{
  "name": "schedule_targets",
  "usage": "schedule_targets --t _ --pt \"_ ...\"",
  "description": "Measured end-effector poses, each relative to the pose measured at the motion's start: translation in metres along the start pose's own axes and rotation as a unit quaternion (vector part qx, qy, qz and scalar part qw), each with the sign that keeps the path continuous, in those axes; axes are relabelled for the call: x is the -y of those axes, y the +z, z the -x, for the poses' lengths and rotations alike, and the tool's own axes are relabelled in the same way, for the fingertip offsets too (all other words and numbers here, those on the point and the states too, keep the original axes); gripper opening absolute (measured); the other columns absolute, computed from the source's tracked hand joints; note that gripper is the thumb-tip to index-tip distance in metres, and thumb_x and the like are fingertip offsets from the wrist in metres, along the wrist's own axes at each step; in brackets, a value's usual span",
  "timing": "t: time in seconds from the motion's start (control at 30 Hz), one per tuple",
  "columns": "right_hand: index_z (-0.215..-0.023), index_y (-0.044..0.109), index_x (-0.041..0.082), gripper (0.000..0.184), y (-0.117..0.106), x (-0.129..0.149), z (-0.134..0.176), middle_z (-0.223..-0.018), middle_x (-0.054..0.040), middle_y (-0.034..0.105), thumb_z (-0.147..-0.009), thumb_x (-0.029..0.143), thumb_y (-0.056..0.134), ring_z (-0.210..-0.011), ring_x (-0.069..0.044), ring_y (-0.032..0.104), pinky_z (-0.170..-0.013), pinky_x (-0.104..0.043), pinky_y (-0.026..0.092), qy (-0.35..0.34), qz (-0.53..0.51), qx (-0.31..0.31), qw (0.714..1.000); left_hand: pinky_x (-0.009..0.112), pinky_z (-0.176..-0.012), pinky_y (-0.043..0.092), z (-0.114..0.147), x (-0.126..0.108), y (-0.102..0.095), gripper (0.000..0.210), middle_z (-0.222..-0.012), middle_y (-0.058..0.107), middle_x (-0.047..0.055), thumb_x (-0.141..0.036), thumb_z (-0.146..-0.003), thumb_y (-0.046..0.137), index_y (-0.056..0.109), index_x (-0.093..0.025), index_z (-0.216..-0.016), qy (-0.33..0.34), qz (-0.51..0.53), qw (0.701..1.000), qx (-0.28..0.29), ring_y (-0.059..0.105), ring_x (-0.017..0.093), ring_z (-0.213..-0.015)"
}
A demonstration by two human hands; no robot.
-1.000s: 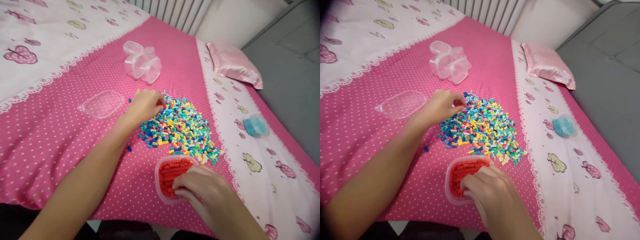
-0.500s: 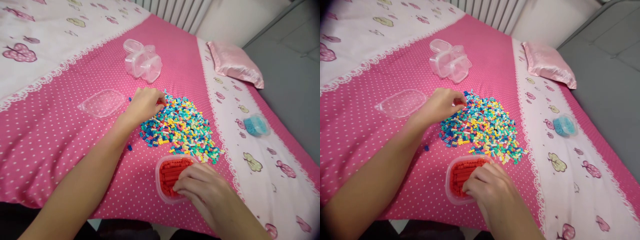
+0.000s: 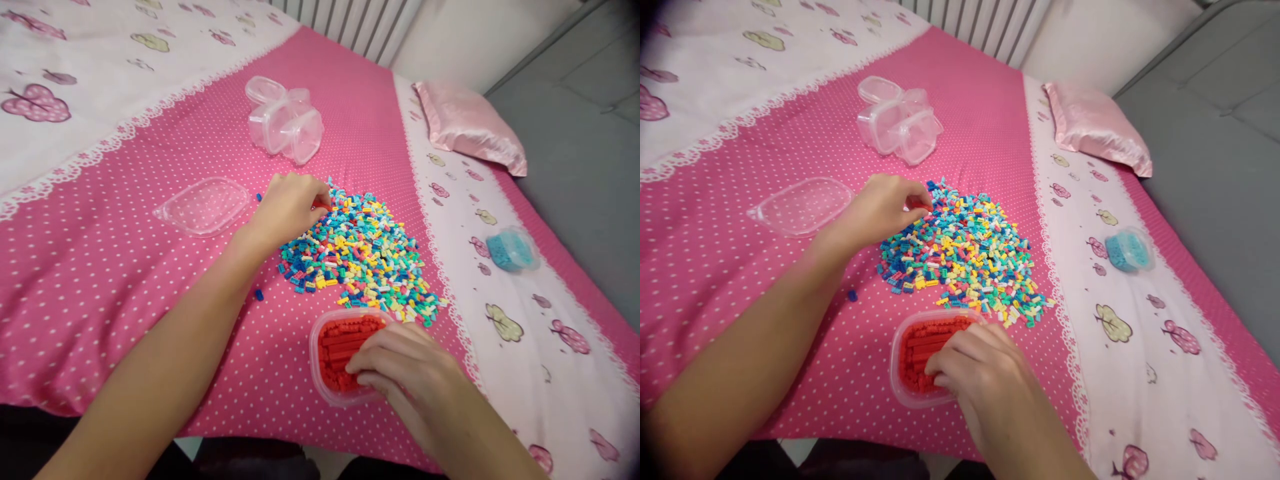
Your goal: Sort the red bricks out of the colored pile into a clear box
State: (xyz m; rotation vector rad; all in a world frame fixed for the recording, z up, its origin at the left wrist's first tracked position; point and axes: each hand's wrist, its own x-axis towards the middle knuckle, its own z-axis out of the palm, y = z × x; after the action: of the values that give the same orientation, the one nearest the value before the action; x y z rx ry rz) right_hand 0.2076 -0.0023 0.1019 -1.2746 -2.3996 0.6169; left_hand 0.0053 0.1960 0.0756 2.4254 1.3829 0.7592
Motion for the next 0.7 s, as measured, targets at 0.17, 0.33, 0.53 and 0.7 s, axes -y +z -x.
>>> schedule_targets --t 0.17,0.33,0.53,0.7 --pt "-0.092 0.069 0.025 0.02 -0.02 0.0 0.0 -0.087 0.0037 0.073 -0.092 0.007 0.06 -0.082 -0.015 0.066 -0.074 -0.029 0.048 0.037 -0.003 -0.028 0.999 0.034 -0.081 0.048 0.0 0.0 -0.001 0.02 -0.093 0.078 0.007 -0.018 -0.085 0.064 0.078 -0.017 -0.099 0.002 0.0 1.0 0.003 0.07 0.022 -0.083" --pt "-0.092 0.071 0.027 0.011 -0.042 -0.025 -0.017 -0.092 0.002 0.075 -0.096 0.022 0.062 -0.087 -0.017 0.069 -0.079 -0.029 0.05 0.103 0.013 -0.093 0.99 0.034 -0.083 0.049 0.001 -0.001 -0.004 0.019 -0.095 0.078 0.007 -0.018 -0.087 0.063 0.078 -0.018 -0.098 -0.017 -0.01 1.0 0.01 0.07 0.022 -0.086" --pt "-0.096 0.075 0.023 0.011 -0.038 -0.076 -0.082 -0.097 -0.0044 0.073 -0.094 0.022 0.064 -0.089 -0.021 0.067 -0.081 -0.035 0.05 0.099 0.01 -0.095 0.99 0.037 -0.084 0.049 0.003 -0.001 -0.007 0.019 -0.096 0.079 0.008 -0.02 -0.087 0.062 0.078 -0.019 -0.099 -0.1 -0.049 0.994 -0.018 0.071 0.026 -0.09" --pt "-0.098 0.077 0.023 0.01 -0.005 -0.084 -0.13 -0.101 -0.0065 0.069 -0.091 0.021 0.071 -0.101 -0.024 0.062 -0.092 -0.038 0.046 0.057 0.142 -0.032 0.988 0.038 -0.084 0.049 0.005 -0.001 -0.01 0.021 -0.097 0.079 0.008 -0.02 -0.088 0.061 0.078 -0.02 -0.1 -0.123 -0.065 0.99 -0.015 0.072 0.028 -0.092"
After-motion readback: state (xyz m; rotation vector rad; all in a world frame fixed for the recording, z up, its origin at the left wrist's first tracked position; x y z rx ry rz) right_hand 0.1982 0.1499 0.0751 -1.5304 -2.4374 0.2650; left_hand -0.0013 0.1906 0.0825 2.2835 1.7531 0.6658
